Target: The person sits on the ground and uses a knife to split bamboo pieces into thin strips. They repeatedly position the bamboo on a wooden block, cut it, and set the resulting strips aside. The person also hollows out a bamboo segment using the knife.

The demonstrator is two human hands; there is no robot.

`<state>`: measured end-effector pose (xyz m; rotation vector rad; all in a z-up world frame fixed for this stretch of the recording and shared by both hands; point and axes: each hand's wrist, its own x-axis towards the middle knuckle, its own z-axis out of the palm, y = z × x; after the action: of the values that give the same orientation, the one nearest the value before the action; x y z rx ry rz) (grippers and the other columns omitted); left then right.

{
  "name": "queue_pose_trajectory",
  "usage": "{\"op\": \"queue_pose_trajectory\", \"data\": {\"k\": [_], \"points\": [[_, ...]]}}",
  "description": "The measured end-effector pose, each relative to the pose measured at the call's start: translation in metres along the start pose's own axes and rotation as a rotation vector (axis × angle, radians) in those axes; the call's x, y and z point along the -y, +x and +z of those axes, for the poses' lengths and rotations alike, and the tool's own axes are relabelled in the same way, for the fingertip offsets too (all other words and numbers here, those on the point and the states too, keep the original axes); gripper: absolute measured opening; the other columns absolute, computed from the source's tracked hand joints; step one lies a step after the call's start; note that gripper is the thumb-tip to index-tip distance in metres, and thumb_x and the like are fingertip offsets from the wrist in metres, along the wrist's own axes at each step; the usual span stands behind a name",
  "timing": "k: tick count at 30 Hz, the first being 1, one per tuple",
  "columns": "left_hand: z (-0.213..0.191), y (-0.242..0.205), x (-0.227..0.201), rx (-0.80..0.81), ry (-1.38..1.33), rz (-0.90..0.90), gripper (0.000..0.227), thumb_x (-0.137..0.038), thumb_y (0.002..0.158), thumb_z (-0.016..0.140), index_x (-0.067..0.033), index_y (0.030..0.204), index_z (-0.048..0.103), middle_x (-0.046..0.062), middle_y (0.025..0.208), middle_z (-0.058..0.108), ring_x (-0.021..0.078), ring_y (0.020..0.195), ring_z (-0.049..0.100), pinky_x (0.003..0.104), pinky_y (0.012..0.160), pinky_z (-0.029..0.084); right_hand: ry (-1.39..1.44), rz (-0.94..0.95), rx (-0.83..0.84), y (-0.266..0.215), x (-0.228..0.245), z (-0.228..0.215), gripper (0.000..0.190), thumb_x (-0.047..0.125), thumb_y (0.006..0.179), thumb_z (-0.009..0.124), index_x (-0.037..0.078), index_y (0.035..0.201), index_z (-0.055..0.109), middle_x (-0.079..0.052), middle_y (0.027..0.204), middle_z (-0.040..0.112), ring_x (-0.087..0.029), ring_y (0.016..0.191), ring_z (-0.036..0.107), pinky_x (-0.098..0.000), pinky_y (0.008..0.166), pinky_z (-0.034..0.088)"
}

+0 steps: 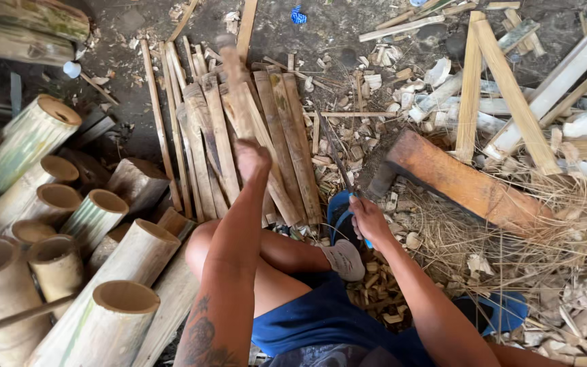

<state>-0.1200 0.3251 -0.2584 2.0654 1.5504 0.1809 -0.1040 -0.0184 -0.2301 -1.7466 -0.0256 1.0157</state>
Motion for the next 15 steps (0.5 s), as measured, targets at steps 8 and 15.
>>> {"op": "queue_pose_trajectory", "data": {"k": [8,15], "points": [[0.041,-0.014,-0.048,0.153,-0.034,0.342,0.080,-0.033,0.086,0.068,-0.0147,0.155,0.031,0.013,0.160,0.034,0.0353,0.143,0.041,0.054,0.107,0.042,-0.135,-0.110,-0.294,0.000,-0.044,-0.028,0.032,0.038,0.098,0.065,0.007,0.103,0.059,-0.005,0.065,0.054,-0.017,0.050,0.056,-0.0376,0.043,0.049],[0.179,-0.140,-0.126,0.316,0.041,1.193,0.061,-0.033,0.090,0.074,0.0000,0.136,0.052,0.028,0.137,0.053,0.0456,0.129,0.046,0.049,0.110,0.038,-0.411,-0.042,-0.810,-0.035,-0.136,-0.114,0.019,0.022,0.093,0.071,0.007,0.099,0.062,-0.015,0.098,0.058,-0.035,0.091,0.059,-0.0528,0.076,0.051]]}}
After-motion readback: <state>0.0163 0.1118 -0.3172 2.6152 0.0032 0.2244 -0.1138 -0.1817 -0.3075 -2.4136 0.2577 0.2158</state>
